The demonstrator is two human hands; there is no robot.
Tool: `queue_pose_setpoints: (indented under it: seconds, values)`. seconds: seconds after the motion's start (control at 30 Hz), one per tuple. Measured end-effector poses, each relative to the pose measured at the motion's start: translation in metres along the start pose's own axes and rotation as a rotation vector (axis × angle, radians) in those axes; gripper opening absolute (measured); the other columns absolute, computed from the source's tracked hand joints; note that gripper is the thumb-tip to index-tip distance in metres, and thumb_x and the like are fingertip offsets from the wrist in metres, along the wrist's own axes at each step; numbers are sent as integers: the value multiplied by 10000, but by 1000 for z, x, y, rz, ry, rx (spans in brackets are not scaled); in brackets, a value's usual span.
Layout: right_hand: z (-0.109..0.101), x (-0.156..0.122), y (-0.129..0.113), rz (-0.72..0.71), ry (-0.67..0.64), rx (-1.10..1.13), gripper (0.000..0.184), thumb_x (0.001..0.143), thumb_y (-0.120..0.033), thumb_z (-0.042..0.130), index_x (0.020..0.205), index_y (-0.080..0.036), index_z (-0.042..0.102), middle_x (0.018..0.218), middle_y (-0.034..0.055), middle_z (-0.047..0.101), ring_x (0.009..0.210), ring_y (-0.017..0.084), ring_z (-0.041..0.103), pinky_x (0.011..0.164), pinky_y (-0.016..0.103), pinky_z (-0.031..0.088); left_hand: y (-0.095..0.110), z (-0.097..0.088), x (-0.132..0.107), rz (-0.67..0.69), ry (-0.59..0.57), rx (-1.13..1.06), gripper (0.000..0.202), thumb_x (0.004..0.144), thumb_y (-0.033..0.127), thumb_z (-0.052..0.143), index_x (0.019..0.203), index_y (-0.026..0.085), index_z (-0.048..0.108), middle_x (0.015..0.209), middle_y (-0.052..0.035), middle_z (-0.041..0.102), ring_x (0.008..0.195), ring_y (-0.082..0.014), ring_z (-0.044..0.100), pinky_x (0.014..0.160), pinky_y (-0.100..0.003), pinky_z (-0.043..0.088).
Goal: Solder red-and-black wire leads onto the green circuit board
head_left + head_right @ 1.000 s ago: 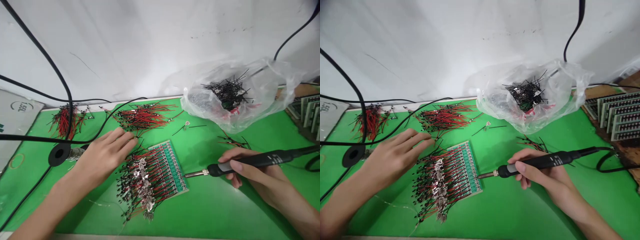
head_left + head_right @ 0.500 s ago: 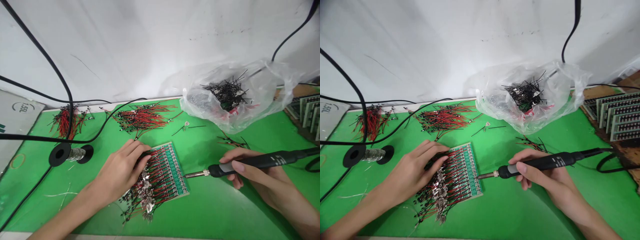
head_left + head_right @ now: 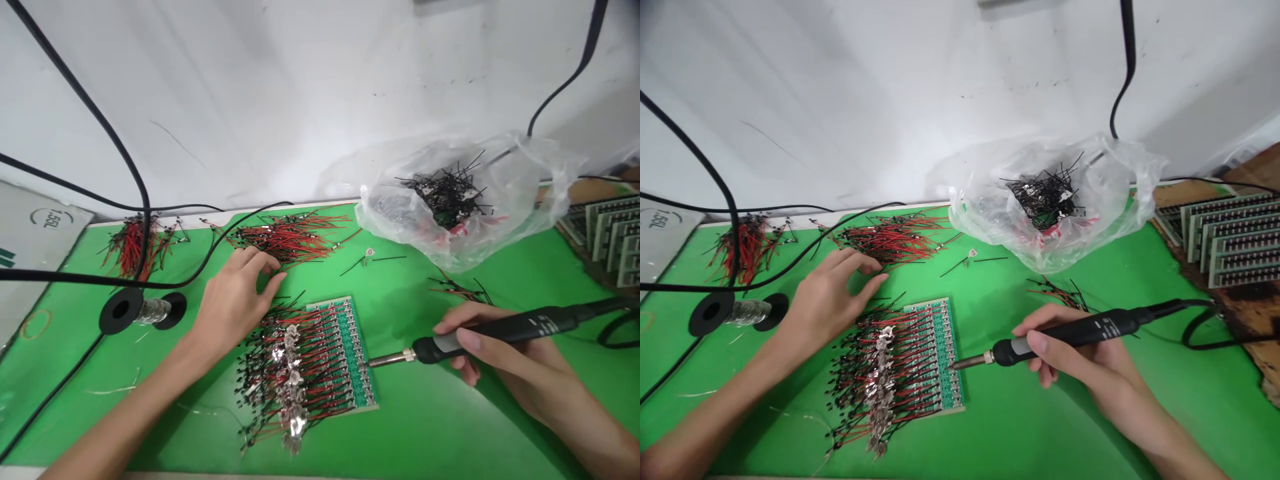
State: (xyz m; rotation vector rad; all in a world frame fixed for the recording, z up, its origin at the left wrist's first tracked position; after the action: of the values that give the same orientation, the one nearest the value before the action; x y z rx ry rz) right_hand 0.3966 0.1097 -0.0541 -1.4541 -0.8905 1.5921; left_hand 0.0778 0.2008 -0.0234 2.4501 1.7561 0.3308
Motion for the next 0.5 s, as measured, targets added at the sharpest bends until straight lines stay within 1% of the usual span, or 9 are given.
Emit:
queue_pose_setpoints:
  seconds: [0.1, 0.23, 0.3, 0.4, 0.5]
  values:
    - [-1, 1, 1, 3, -7, 15, 260, 748, -437, 822, 834, -192, 802, 597, 41, 675, 511, 144, 592, 467, 243, 470, -2, 2, -2, -20, 13, 13, 172, 975, 366, 543, 1019, 207, 591, 1033, -48, 677, 1007, -247, 597, 775, -351, 481]
    - [0, 1, 0, 0, -3, 3, 257, 743, -446, 823, 825, -204, 807, 595, 40, 677, 508, 149, 591, 472, 254, 476, -5, 2, -7, -9, -1, 8, 164, 977, 323, 540, 1094, 222, 595, 995, -36, 699, 977, -247, 592, 717, -335, 467]
    - [0, 1, -1, -4, -1, 2, 253, 739, -450, 824, 823, -212, 811, 594, 36, 678, 508, 148, 593, 474, 252, 477, -5, 0, -11, 13, -17, -2, 179, 986, 311, 525, 1124, 220, 594, 992, -38, 698, 980, -251, 586, 738, -347, 472]
    - [0, 2, -1, -8, -1, 13, 235, 750, -435, 821, 820, -211, 809, 600, 36, 679, 510, 145, 597, 466, 244, 472, -2, -6, -19, 62, -38, -29, 176, 1012, 307, 478, 1076, 201, 603, 1010, -49, 677, 976, -238, 592, 818, -378, 482]
    - [-2, 3, 0, -10, 10, 15, 246, 748, -434, 823, 824, -201, 802, 616, 40, 676, 519, 149, 594, 459, 247, 478, 6, -16, -26, 102, -53, -107, 186, 1032, 290, 448, 1055, 196, 607, 1028, -41, 646, 924, -188, 611, 818, -346, 482]
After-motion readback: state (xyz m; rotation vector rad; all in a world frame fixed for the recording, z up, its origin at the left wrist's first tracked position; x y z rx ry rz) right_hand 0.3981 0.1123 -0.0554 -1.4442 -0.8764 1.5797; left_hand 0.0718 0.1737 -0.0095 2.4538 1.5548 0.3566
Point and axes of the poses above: each hand's wrist, its own x-axis towards the middle knuckle, its own z-axis out of the palm, y = z × x, the point moved 6 cm from there along x, towards the middle knuckle
